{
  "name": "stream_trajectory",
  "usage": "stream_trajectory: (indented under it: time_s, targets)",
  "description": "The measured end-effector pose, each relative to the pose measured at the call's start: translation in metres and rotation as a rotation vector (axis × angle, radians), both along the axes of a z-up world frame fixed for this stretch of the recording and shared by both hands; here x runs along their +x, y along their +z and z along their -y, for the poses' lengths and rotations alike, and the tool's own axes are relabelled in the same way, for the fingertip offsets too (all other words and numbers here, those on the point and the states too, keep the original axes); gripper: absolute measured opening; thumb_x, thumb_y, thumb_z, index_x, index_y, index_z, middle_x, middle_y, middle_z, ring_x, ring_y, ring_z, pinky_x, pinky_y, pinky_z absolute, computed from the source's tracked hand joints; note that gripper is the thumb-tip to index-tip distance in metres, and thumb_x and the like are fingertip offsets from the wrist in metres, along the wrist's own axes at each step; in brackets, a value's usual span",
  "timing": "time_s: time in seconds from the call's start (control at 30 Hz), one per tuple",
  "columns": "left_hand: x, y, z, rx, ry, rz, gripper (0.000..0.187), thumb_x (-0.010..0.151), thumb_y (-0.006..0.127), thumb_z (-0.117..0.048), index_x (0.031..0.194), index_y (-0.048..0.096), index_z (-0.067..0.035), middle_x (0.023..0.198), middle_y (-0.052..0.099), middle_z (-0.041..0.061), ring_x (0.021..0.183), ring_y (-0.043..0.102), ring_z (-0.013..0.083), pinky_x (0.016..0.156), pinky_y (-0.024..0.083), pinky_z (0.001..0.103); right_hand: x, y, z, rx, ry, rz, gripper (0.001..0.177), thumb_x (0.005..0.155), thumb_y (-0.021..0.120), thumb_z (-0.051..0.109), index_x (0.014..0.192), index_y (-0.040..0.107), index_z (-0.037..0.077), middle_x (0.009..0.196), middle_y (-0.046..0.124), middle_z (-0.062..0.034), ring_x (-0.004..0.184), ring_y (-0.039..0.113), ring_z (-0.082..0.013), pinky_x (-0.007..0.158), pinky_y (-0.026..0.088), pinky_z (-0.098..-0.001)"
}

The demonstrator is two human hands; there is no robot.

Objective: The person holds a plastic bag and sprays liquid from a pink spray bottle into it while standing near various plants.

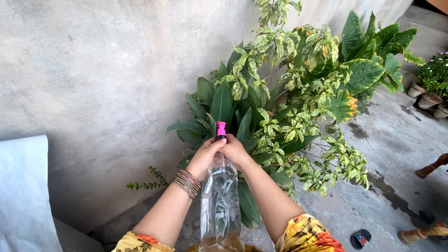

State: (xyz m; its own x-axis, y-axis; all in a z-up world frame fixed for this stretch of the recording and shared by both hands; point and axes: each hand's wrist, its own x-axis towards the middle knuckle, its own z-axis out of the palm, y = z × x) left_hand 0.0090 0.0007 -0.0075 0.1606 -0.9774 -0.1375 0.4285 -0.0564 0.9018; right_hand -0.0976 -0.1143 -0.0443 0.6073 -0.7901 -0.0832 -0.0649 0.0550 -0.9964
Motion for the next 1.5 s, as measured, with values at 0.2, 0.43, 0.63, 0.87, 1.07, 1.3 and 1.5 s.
stream_trajectory:
  time_s: [0.2,0.43,0.63,0.87,1.07,1.3,1.5]
  targets:
    - [-0.001,0.003,-0.003,0.022,0.026,0.044,0.059,0.089,0.068,-0.045,0.133,0.056,-0.009,0.106,0.07,0.006,0.086,0.071,0.0137,0.07,0.058,0.029,0.002,-0.011,0.006,0.008,0.075,0.025,0.047,0.083,0.073,0.014,0.124,0.058,-0.002,0.102,0.07,-0.0118,0.084,0.07,-0.0184,0.073,0.058,-0.0319]
    - [-0.003,0.005,-0.005,0.034,-0.005,0.05,0.063,0.088,0.068,-0.047,0.135,0.055,-0.007,0.107,0.069,0.008,0.087,0.07,0.0146,0.07,0.058,0.029,-0.003,0.004,-0.006,0.045,0.048,0.006,0.046,0.083,0.072,0.015,0.124,0.058,-0.002,0.101,0.071,-0.0129,0.082,0.071,-0.0196,0.07,0.059,-0.0332]
    - [-0.006,0.004,-0.003,0.055,0.019,0.053,0.066,0.087,0.069,-0.047,0.138,0.052,-0.008,0.108,0.069,0.008,0.086,0.07,0.0144,0.069,0.058,0.03,-0.007,0.017,-0.012,0.053,0.007,-0.025,0.049,0.081,0.073,0.013,0.124,0.056,-0.002,0.1,0.07,-0.0147,0.079,0.071,-0.0221,0.066,0.06,-0.0355]
    - [-0.005,0.0,-0.001,0.042,-0.002,0.041,0.071,0.087,0.069,-0.047,0.142,0.05,-0.008,0.109,0.069,0.007,0.085,0.07,0.0138,0.068,0.058,0.03,-0.006,0.005,-0.007,0.025,-0.029,-0.03,0.053,0.08,0.074,0.014,0.126,0.054,-0.002,0.103,0.07,-0.0154,0.082,0.072,-0.0214,0.068,0.061,-0.0351]
    - [-0.006,-0.003,-0.001,0.038,-0.013,0.02,0.071,0.087,0.07,-0.046,0.143,0.049,-0.007,0.11,0.069,0.008,0.084,0.07,0.0147,0.068,0.059,0.03,-0.009,0.007,-0.01,0.029,-0.012,-0.034,0.05,0.081,0.073,0.017,0.124,0.057,-0.001,0.101,0.07,-0.0128,0.082,0.069,-0.0199,0.07,0.058,-0.0345]
    - [-0.013,-0.003,0.0,0.029,-0.055,0.04,0.069,0.088,0.069,-0.047,0.141,0.052,-0.007,0.107,0.067,0.007,0.082,0.068,0.0144,0.066,0.057,0.03,-0.019,0.001,-0.009,0.037,-0.016,-0.005,0.047,0.082,0.073,0.016,0.123,0.058,-0.002,0.102,0.07,-0.0128,0.084,0.07,-0.02,0.072,0.059,-0.0336]
    - [-0.017,-0.008,0.005,-0.032,-0.073,0.014,0.065,0.09,0.068,-0.045,0.14,0.054,-0.005,0.112,0.07,0.008,0.089,0.071,0.0124,0.072,0.059,0.028,-0.026,0.014,-0.014,-0.006,-0.098,-0.12,0.053,0.081,0.075,0.017,0.125,0.054,-0.005,0.106,0.07,-0.016,0.088,0.072,-0.0217,0.074,0.06,-0.0351]
